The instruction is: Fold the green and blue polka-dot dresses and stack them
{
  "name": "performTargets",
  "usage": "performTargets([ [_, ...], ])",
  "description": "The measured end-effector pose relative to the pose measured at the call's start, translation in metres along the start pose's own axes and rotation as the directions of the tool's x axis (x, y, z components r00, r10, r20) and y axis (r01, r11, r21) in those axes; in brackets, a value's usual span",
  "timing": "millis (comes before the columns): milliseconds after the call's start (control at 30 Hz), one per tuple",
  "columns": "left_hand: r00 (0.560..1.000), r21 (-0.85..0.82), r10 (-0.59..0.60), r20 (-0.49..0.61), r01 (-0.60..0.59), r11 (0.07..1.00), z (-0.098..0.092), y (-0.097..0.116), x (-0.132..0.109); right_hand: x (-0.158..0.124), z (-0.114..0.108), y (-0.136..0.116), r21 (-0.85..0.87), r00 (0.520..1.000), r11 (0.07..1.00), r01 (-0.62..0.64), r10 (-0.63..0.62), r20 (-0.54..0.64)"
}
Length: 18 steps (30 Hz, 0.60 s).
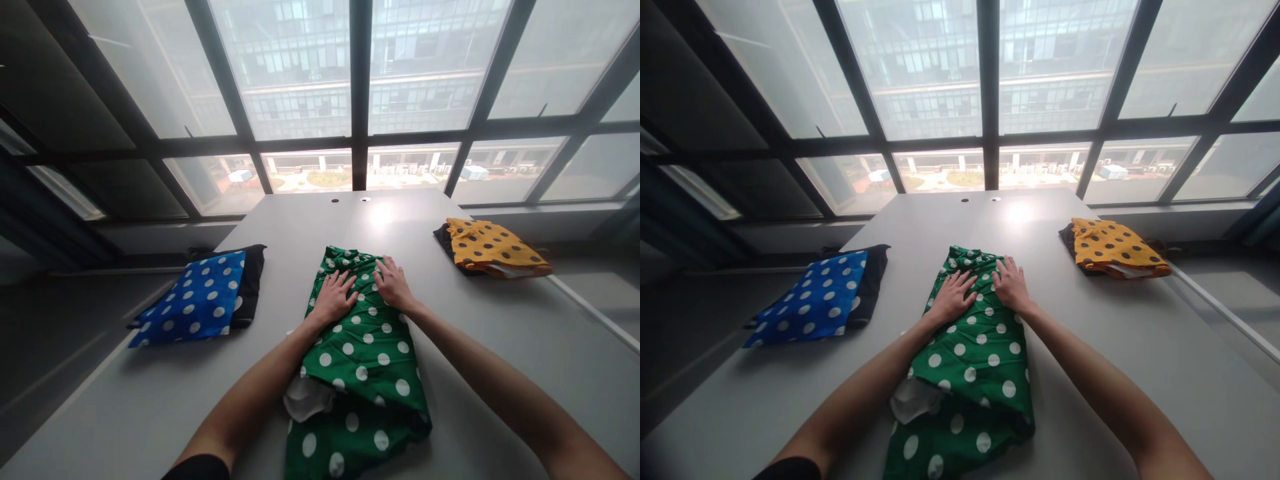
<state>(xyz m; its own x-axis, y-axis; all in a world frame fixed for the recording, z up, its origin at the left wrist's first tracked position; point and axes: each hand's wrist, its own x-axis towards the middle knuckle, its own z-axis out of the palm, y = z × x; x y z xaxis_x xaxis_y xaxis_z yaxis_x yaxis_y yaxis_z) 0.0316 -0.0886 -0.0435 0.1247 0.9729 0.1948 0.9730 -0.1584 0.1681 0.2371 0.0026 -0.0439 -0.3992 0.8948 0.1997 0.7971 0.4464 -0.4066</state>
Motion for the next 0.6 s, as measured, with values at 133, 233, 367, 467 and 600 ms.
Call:
performTargets([
  [133, 1.0, 0.008, -0.004, -0.001, 0.004, 1.0, 0.0, 0.0, 0.0, -0.027, 0.016, -0.026, -0.043, 0.979, 0.982, 0.183, -0.179, 0.094],
  [233, 1.0, 0.009, -0.012, 0.001, 0.012, 1.0, -0.001, 0.0, -0.001, -0.024, 0.019, -0.023, -0.077, 0.989, 0.99, 0.115, -0.107, 0.101],
  [367, 1.0, 0.005, -0.016, 0.001, 0.016, 1.0, -0.002, 0.0, -0.001, -0.01, 0.016, -0.005, -0.056, 0.996, 0.994, -0.092, 0.093, 0.016],
  [467, 1.0, 0.003, -0.017, 0.003, 0.017, 1.0, -0.002, 0.0, 0.0, -0.001, 0.014, 0.005, 0.054, 0.991, 0.993, -0.106, 0.11, -0.079],
  [600, 1.0, 0.001, -0.004, 0.02, 0.004, 1.0, -0.003, -0.001, 0.001, 0.028, 0.013, 0.013, 0.182, 0.977, 0.971, -0.152, 0.176, -0.122],
])
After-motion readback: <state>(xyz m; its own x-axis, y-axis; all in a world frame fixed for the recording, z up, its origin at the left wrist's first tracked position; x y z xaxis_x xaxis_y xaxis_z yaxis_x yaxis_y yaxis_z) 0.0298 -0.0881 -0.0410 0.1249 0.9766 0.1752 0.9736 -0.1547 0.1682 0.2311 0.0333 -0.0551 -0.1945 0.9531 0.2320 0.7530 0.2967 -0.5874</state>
